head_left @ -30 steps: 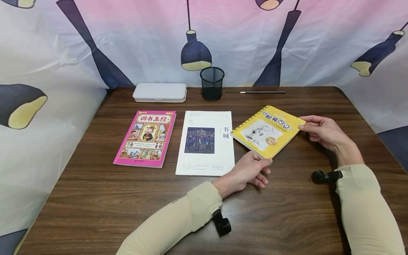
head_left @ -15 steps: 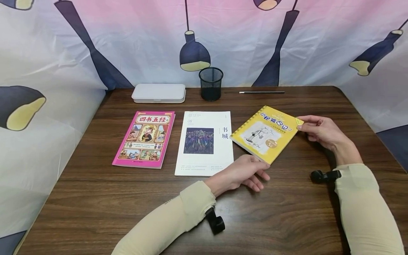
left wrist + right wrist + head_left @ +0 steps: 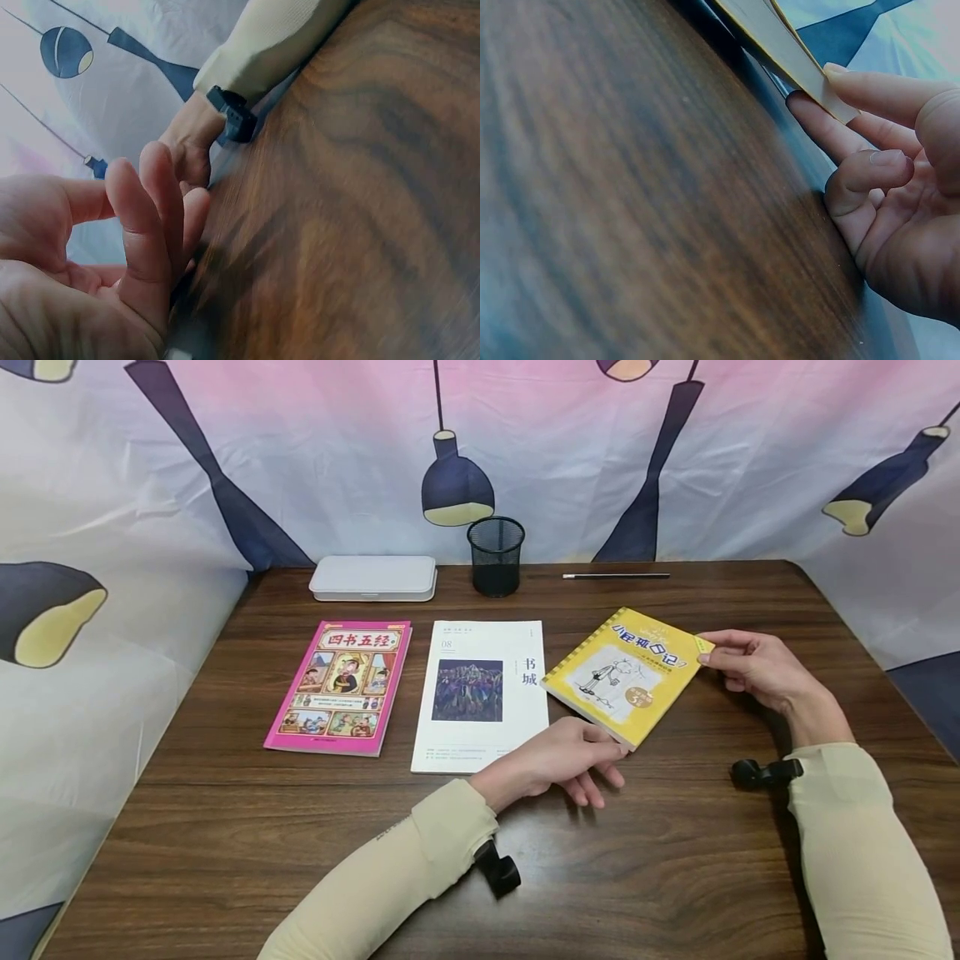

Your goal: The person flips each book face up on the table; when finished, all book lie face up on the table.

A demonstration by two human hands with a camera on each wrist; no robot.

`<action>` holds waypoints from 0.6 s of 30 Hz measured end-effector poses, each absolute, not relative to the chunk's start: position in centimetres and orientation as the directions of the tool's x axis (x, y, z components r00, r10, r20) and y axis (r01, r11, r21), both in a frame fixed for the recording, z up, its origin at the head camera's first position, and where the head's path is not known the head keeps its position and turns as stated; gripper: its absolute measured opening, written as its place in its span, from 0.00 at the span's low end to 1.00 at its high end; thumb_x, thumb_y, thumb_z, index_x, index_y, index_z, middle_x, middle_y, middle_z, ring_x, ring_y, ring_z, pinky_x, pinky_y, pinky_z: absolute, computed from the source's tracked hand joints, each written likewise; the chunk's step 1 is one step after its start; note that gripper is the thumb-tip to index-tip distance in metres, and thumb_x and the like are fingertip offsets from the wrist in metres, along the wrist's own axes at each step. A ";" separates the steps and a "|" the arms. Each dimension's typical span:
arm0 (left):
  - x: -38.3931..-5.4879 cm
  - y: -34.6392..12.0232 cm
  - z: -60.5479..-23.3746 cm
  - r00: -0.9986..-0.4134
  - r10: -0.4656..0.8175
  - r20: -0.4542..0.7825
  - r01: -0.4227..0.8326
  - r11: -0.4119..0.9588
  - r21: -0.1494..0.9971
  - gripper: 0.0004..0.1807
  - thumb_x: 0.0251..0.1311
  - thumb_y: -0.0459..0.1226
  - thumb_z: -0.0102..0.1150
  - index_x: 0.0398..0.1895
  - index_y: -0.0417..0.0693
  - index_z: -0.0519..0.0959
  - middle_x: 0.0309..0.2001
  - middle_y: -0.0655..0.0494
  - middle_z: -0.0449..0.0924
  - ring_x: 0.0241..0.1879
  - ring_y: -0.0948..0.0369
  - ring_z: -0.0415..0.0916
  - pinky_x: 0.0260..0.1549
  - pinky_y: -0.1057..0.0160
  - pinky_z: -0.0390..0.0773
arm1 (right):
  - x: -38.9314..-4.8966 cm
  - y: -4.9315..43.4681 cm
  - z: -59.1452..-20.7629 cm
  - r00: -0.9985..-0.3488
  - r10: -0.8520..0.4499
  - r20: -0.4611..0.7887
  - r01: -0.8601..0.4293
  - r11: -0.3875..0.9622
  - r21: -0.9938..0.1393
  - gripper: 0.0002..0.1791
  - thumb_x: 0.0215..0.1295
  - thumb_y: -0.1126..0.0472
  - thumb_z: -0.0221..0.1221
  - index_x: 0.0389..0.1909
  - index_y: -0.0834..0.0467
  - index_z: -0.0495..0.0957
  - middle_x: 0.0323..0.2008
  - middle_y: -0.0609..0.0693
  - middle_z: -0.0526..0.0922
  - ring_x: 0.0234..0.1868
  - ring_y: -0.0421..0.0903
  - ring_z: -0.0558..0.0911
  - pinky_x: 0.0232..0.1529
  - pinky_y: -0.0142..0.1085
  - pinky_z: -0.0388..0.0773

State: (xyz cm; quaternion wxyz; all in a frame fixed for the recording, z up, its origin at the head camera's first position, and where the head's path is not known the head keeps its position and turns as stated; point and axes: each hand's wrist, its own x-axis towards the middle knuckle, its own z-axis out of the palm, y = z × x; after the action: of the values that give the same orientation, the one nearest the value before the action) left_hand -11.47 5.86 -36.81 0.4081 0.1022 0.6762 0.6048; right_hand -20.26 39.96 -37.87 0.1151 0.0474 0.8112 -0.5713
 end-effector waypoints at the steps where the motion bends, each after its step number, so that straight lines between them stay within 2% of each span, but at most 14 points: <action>1: -11.5 5.7 -36.8 -0.646 0.633 -0.426 -0.339 0.262 0.904 0.14 0.77 0.40 0.57 0.54 0.38 0.83 0.32 0.52 0.88 0.16 0.63 0.80 0.14 0.69 0.77 | -20.3 39.9 -37.9 -0.969 -0.055 -0.240 0.207 0.346 -0.915 0.11 0.74 0.57 0.67 0.50 0.38 0.84 0.36 0.32 0.90 0.22 0.42 0.67 0.24 0.35 0.65; 4: -11.8 5.3 -36.7 -0.652 0.634 -0.416 -0.284 0.305 0.909 0.16 0.78 0.40 0.56 0.56 0.39 0.84 0.32 0.51 0.89 0.15 0.63 0.80 0.13 0.69 0.74 | -20.3 39.9 -37.9 -0.969 -0.057 -0.242 0.207 0.352 -0.913 0.11 0.73 0.57 0.67 0.51 0.38 0.84 0.37 0.32 0.90 0.22 0.42 0.68 0.24 0.34 0.66; 8: -12.3 4.8 -36.4 -0.679 0.620 -0.393 -0.209 0.351 0.913 0.16 0.77 0.41 0.58 0.55 0.40 0.86 0.32 0.50 0.90 0.14 0.63 0.78 0.11 0.70 0.67 | -20.4 39.9 -37.9 -0.967 -0.057 -0.247 0.212 0.351 -0.912 0.12 0.73 0.58 0.67 0.50 0.37 0.84 0.37 0.32 0.90 0.23 0.41 0.69 0.24 0.34 0.67; 12: -13.2 4.3 -36.0 -0.748 0.557 -0.362 -0.150 0.390 0.909 0.15 0.75 0.41 0.60 0.56 0.44 0.86 0.31 0.52 0.90 0.12 0.64 0.73 0.12 0.70 0.63 | -20.3 39.9 -37.9 -0.966 -0.051 -0.253 0.219 0.353 -0.909 0.11 0.73 0.57 0.67 0.48 0.34 0.84 0.36 0.32 0.90 0.23 0.40 0.69 0.24 0.33 0.68; 18: -14.8 3.1 -35.2 -0.856 0.434 -0.280 -0.101 0.392 0.914 0.14 0.74 0.39 0.63 0.57 0.43 0.86 0.33 0.48 0.90 0.12 0.65 0.70 0.15 0.70 0.67 | -20.3 39.9 -37.8 -0.965 -0.055 -0.258 0.222 0.355 -0.908 0.11 0.74 0.57 0.67 0.47 0.34 0.84 0.36 0.32 0.90 0.23 0.40 0.69 0.24 0.34 0.67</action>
State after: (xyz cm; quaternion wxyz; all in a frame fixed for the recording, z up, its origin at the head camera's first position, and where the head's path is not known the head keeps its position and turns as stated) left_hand -14.83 3.11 -35.25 0.2468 0.1044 0.7969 0.5415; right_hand -20.30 39.89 -37.79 0.1225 0.0514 0.8140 -0.5655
